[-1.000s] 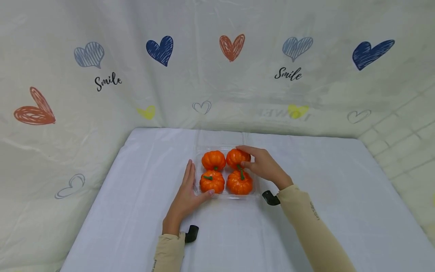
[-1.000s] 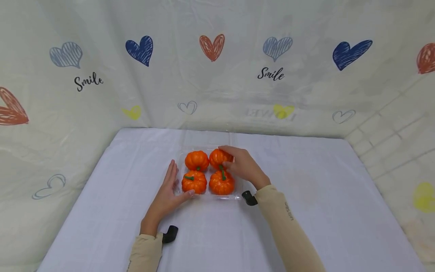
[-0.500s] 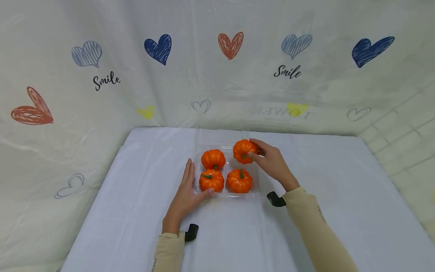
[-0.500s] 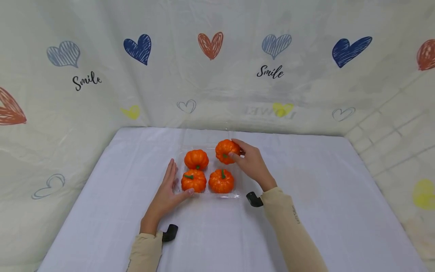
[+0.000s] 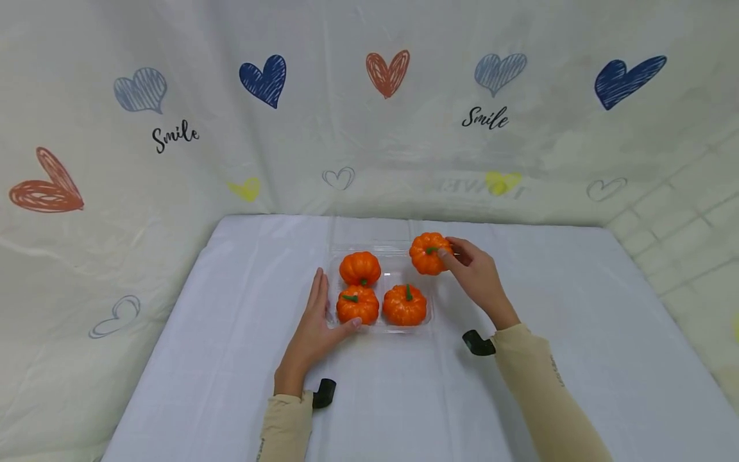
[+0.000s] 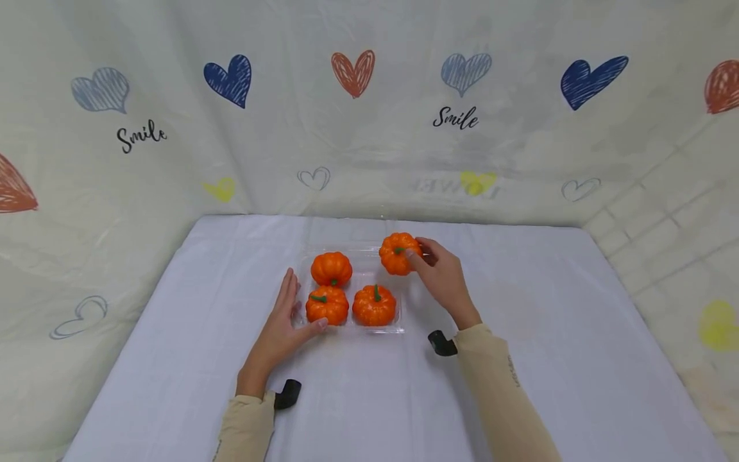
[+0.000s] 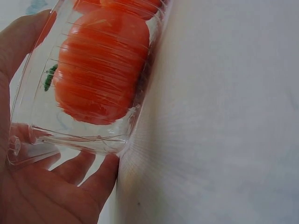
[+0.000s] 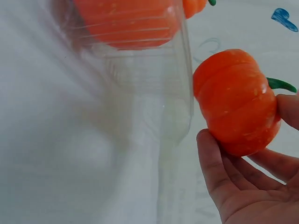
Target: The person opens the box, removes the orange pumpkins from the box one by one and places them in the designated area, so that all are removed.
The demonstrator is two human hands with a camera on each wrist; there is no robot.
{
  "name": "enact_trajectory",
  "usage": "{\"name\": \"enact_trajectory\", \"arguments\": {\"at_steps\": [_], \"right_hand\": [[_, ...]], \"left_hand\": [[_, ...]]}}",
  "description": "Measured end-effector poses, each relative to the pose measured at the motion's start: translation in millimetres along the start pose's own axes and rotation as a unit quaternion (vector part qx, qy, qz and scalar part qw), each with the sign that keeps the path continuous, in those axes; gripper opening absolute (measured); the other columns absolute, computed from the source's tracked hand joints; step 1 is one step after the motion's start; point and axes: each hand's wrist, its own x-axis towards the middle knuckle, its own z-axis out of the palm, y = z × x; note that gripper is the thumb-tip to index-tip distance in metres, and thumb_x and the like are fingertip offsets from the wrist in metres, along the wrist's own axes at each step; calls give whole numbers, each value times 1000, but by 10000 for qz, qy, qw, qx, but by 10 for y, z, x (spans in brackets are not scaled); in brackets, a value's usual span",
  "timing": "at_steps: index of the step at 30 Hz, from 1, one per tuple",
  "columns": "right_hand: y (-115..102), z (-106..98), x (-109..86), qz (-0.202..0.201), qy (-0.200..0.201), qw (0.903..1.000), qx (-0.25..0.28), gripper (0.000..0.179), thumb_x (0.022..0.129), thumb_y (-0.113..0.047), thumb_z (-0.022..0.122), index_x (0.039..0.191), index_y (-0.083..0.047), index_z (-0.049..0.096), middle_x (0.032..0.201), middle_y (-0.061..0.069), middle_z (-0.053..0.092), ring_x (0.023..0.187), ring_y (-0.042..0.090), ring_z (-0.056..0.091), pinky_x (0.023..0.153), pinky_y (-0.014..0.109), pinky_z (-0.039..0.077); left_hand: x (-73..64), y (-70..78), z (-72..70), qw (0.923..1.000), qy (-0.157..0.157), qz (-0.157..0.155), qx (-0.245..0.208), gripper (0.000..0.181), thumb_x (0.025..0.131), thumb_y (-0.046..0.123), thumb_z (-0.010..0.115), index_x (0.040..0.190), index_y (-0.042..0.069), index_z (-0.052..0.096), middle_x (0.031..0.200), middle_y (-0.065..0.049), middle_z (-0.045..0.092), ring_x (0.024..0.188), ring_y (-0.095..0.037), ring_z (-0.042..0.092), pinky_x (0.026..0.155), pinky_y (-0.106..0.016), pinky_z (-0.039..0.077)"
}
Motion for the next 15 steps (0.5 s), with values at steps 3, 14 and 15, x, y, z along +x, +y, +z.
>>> {"name": "enact_trajectory", "arguments": {"at_steps": [3,14,15], "right_hand": [[45,-33,-26,169,122,9998,-25,64,110,-49,58,151,0,57,143,22,62,124,40,62,105,55,54],[190,-124,-107,660,291,9972,188,70,110,-56,51,149,2,56,137,24,65,112,35,67,104,50,56],[205,-130,-109,719,313,9967,196,71,110,-56,51,149,2,56,138,24,65,111,35,68,104,49,56]], "left_hand": [[5,12,-1,10000,12,7,-29,123,88,58,83,174,13,7,178,14,-7,163,-21,15,124,-47,30],[-1,18,-2,10000,13,4,-9,122,88,58,83,173,13,8,178,14,-7,163,-22,17,124,-47,30],[-1,18,-5,10000,13,10,-5,122,88,58,83,173,12,8,178,14,-7,163,-22,17,124,-46,29]]}}
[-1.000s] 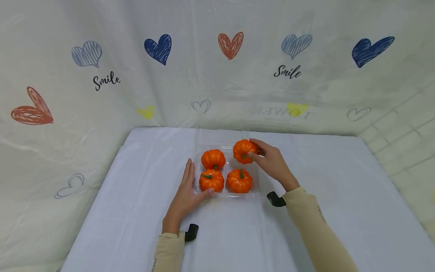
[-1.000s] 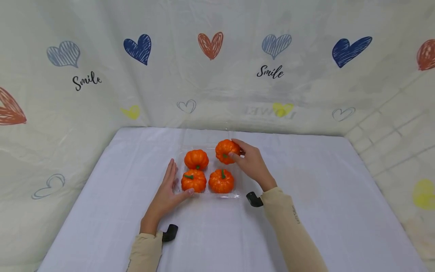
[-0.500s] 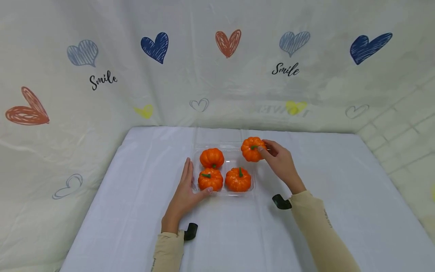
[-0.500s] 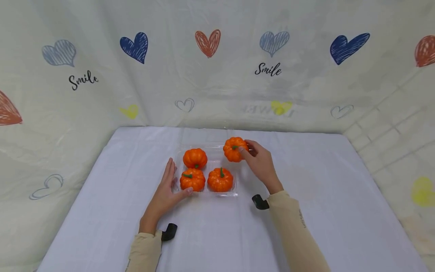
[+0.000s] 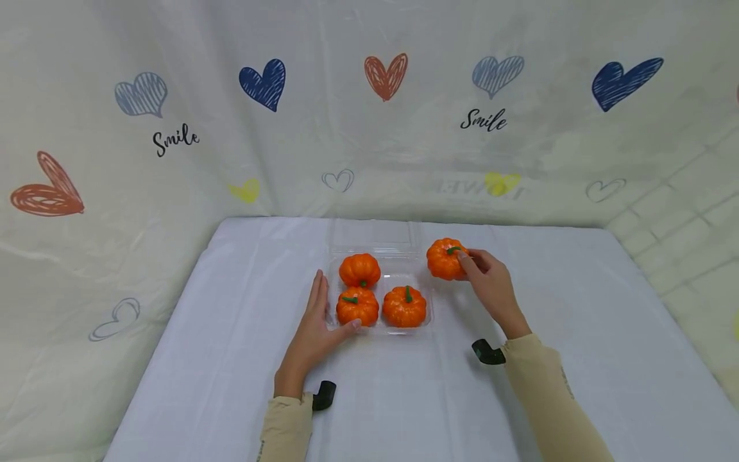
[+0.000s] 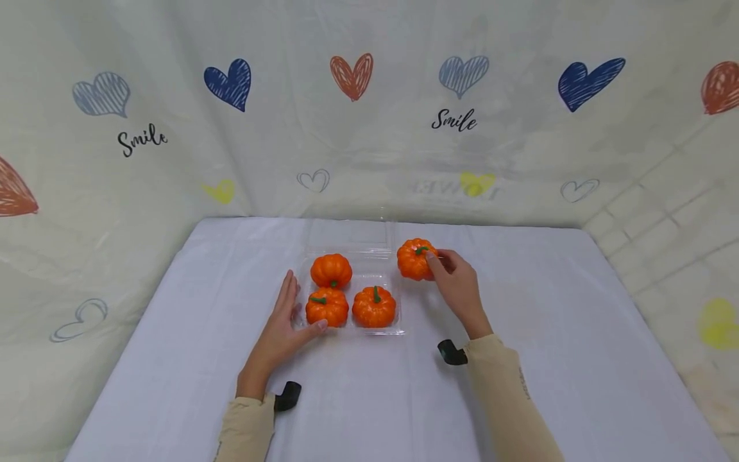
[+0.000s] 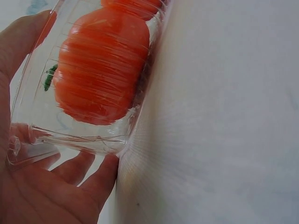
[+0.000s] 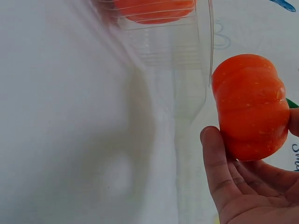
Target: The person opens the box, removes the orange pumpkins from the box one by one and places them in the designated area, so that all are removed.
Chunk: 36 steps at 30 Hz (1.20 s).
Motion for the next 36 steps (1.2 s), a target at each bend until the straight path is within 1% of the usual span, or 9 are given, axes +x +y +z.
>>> {"name": "enact_trajectory", "arguments": {"at_steps": [2,5,8,10,14,16,20,31,36], "right_hand": [[39,-10,2,105,27,9999,-13,71,110,-56,50,149,3,56,138,24,64,112,36,67,105,52,55],[91,-27,0,225,51,9997,-72,72,110,-57,50,148,3,56,138,24,64,113,37,66,105,51,55],[137,-33,-16,332,36,9993,-157,73,110,-58,50,148,4,55,139,25,63,113,36,65,104,47,56],[171,-34,-27,425,22,9990,-166,73,109,-58,50,149,3,55,139,25,64,110,36,66,101,43,57],[244,-24,-39,571,34,9980,-272,73,109,-59,51,149,2,56,132,25,66,95,34,70,88,34,58],[280,-16,-37,611,66,9975,-337,72,109,-58,51,148,2,58,129,25,68,88,33,69,81,31,56],[345,-6,-30,694,75,9965,-462,71,109,-58,51,147,1,58,127,25,68,82,30,67,75,29,54],[412,39,-10,745,41,9959,-509,71,109,-59,51,151,-1,56,129,23,66,86,30,62,73,28,53],[437,62,-17,664,83,9963,-535,70,110,-57,49,153,-2,55,138,22,63,98,32,62,73,25,54]], "left_hand": [[-1,-7,-2,10000,13,17,14,122,89,58,83,173,12,8,178,14,-7,162,-23,17,124,-47,30],[-5,-16,-8,10000,51,45,52,122,88,58,82,173,12,9,178,13,-6,162,-24,19,123,-47,31],[-5,-25,-13,9999,93,98,62,122,88,58,83,173,11,9,178,13,-6,162,-24,21,122,-47,32],[-5,-29,-17,9998,107,134,62,122,88,57,83,173,11,9,178,13,-5,161,-25,22,123,-46,32],[-6,-35,-22,9998,110,168,66,122,88,57,83,173,11,9,178,12,-5,160,-26,26,123,-46,32],[-6,-38,-24,9998,101,172,66,122,88,57,83,173,11,8,178,11,-4,160,-27,27,123,-47,32],[-5,-43,-26,9998,83,177,60,122,89,56,83,173,11,8,179,11,-4,160,-27,26,122,-46,32],[12,-46,-20,10000,21,90,35,121,89,56,83,173,12,8,178,13,-5,161,-25,24,123,-45,31],[22,-50,-13,9999,14,115,3,121,89,56,83,173,12,8,178,14,-6,162,-22,21,124,-44,31]]}}
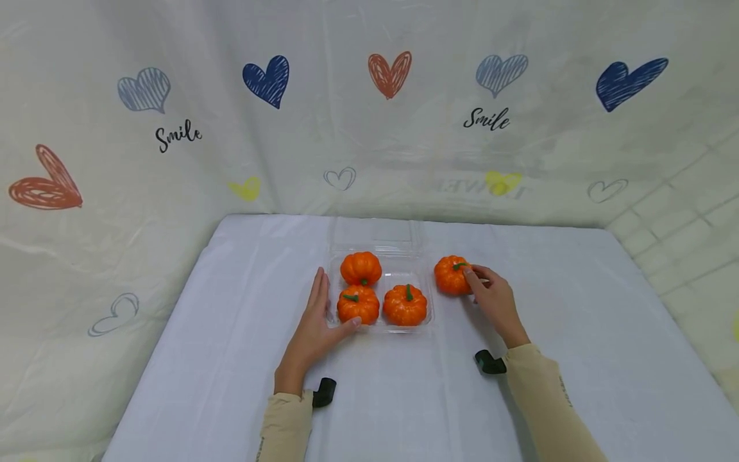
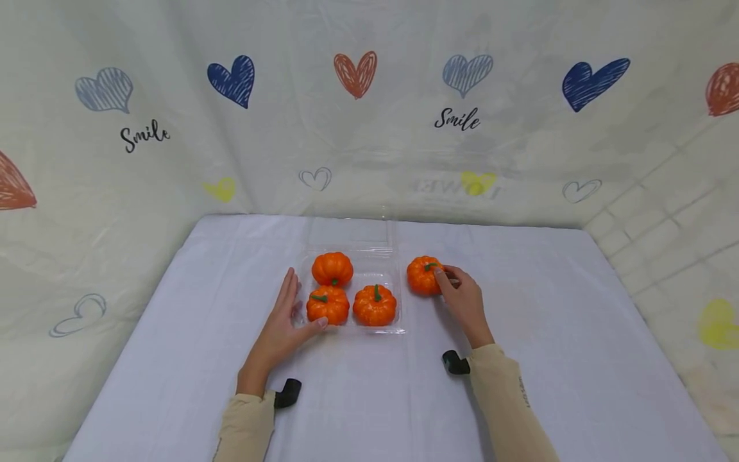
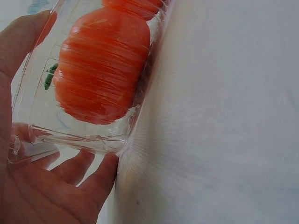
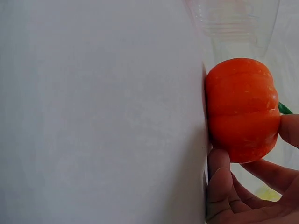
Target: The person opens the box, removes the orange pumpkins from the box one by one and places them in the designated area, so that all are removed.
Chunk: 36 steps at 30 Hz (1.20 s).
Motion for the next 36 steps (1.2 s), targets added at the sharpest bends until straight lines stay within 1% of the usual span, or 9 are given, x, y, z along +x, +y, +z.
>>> {"name": "enact_trajectory", "arguments": {"at_steps": [4,9,11,13,16,20,28,32,36], "right_hand": [[1,12,-5,-34,19,10000,3,70,111,-56,46,155,-1,53,142,22,60,103,34,62,74,23,54],[8,15,-37,103,229,9995,188,66,113,-50,43,158,-2,49,144,22,59,103,35,62,72,20,53],[3,18,-59,150,328,9990,267,64,114,-47,44,158,-1,48,145,22,57,106,35,62,74,19,53],[-15,25,-81,158,495,9983,263,62,114,-44,44,159,-1,47,145,23,54,110,35,61,78,20,52],[-65,40,-120,87,841,9961,270,60,113,-41,46,157,0,48,141,24,51,115,35,57,86,28,51],[-151,70,-190,-175,1250,9908,494,56,113,-37,48,154,1,51,139,24,49,114,32,53,92,36,47],[-320,168,-357,-767,1569,9800,958,46,112,-28,51,149,0,55,141,19,50,116,24,51,96,30,42],[-381,218,-431,-1119,1487,9764,1093,43,111,-19,53,150,2,53,148,17,49,126,26,53,102,31,43],[-437,268,-495,-1456,1136,9766,1103,46,111,-15,55,154,1,49,155,16,46,138,32,49,114,46,42]], "left_hand": [[7,-2,1,10000,7,-4,-34,121,89,56,83,173,12,9,178,14,-5,162,-21,20,124,-44,31],[19,15,11,10000,-9,-58,5,121,89,56,82,173,12,9,178,14,-5,161,-24,22,124,-47,31],[27,20,17,10000,-14,-92,27,121,88,58,81,173,12,8,178,14,-5,162,-24,22,123,-48,31],[32,23,20,9999,-13,-110,24,121,88,58,81,173,13,8,178,15,-5,162,-23,20,123,-48,32],[34,22,20,9999,-14,-111,20,121,88,58,81,173,13,8,178,15,-5,162,-22,18,123,-48,32],[21,17,3,10000,-10,-69,26,122,88,58,81,173,12,8,178,14,-5,162,-22,18,124,-47,31],[12,23,-18,10000,1,-43,59,121,89,58,81,173,12,8,178,14,-6,163,-20,15,123,-46,31],[5,35,-14,10000,-10,-67,40,121,89,58,81,173,13,8,178,14,-6,163,-21,15,123,-46,31],[5,42,-3,10000,-10,-79,29,120,89,57,82,173,13,8,178,15,-6,163,-20,16,123,-46,31]]}}
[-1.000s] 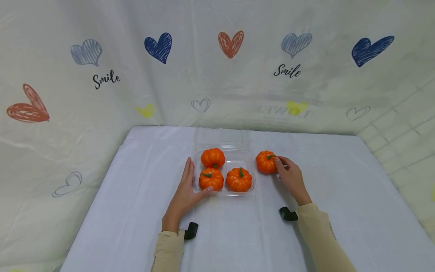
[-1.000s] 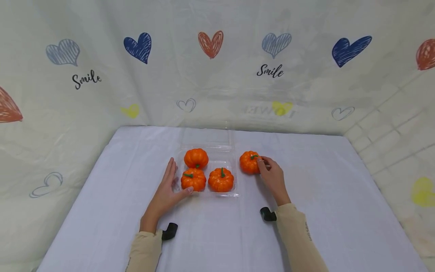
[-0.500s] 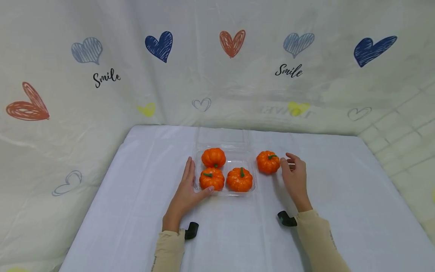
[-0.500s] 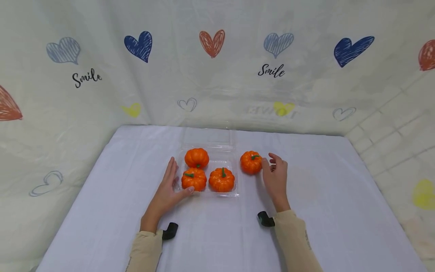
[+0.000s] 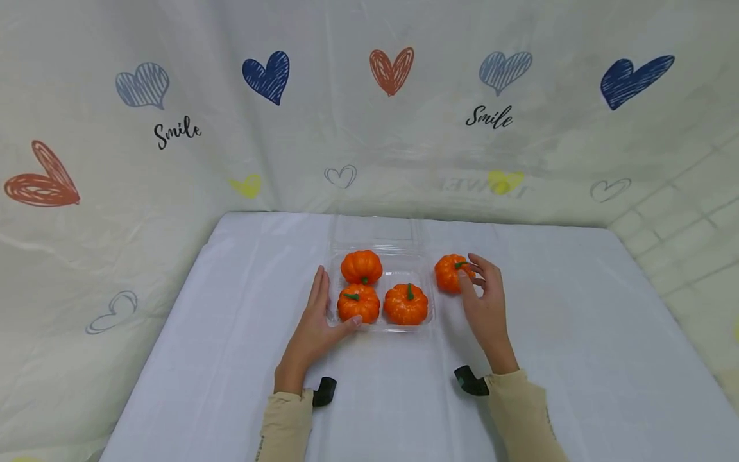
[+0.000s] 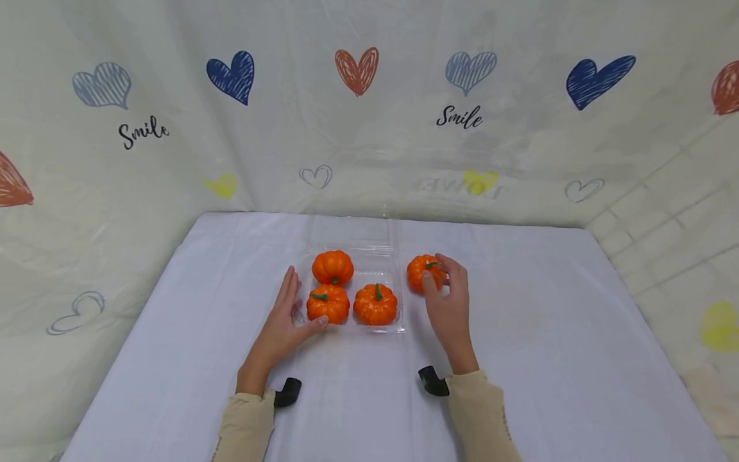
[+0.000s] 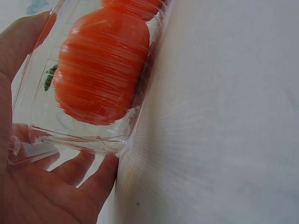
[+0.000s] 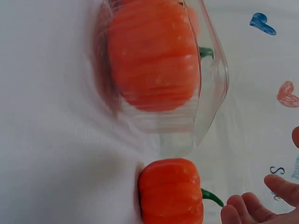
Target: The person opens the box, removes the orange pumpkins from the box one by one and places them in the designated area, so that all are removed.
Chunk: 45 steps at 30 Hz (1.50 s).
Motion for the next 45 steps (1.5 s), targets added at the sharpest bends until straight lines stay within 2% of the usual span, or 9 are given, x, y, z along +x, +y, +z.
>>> {"name": "enact_trajectory", "arguments": {"at_steps": [2,6,9,12,19,24,33,39,45], "right_hand": [[-27,33,-27,-132,-230,9996,17,49,110,-15,57,155,1,47,156,18,46,141,35,46,118,55,39],[-76,105,-86,-253,-672,9974,6,55,109,-17,61,159,0,44,159,20,44,147,38,41,122,64,32],[-109,172,-134,-318,-1010,9942,-197,61,108,-21,63,162,-5,41,164,17,42,151,37,37,121,65,32],[-137,249,-176,-592,-1337,9882,-463,67,105,-22,68,164,-7,39,167,15,38,153,36,36,120,65,34],[-178,392,-215,-1170,-1814,9720,-926,78,99,-21,78,162,2,38,164,21,41,152,41,37,121,66,31],[-144,457,-232,-1210,-1901,9672,-1172,79,96,-22,79,159,6,41,161,25,45,149,46,39,121,67,31],[-132,514,-297,-1078,-1785,9668,-1477,73,93,-22,80,150,12,49,165,22,37,151,46,31,121,69,28],[-187,523,-285,-1115,-1787,9608,-1801,63,91,-21,82,142,10,60,151,25,54,148,46,36,122,67,27],[-191,535,-269,-1211,-1787,9603,-1770,58,90,-19,85,137,7,65,137,26,66,141,45,43,119,66,30]], "left_hand": [[-3,-3,2,10000,10,8,-20,120,89,56,82,173,12,8,178,15,-6,163,-20,16,124,-46,31],[-7,-7,5,10000,-15,4,-51,120,90,55,82,173,12,8,178,15,-6,162,-21,17,124,-45,30],[-10,-10,2,10000,-30,-12,-48,120,90,55,82,173,13,7,177,16,-7,162,-20,17,125,-45,29],[-8,-12,-4,10000,-18,-6,-6,120,90,56,82,173,13,7,177,17,-7,163,-19,14,125,-45,29],[1,1,-15,10000,-31,3,52,121,90,57,81,173,13,5,177,17,-8,163,-18,8,126,-48,26],[1,-1,-16,9999,-21,-54,118,121,90,59,80,173,13,6,177,16,-8,164,-17,7,126,-49,25],[10,-1,-11,9999,-54,-22,137,121,90,59,80,174,14,5,177,17,-8,164,-19,6,126,-52,24],[7,5,-11,9999,-20,36,151,122,89,60,80,173,13,6,178,16,-7,164,-17,6,127,-52,22],[-4,2,-16,9998,-1,49,185,122,90,60,80,173,13,6,178,14,-7,164,-17,4,128,-51,21]]}}
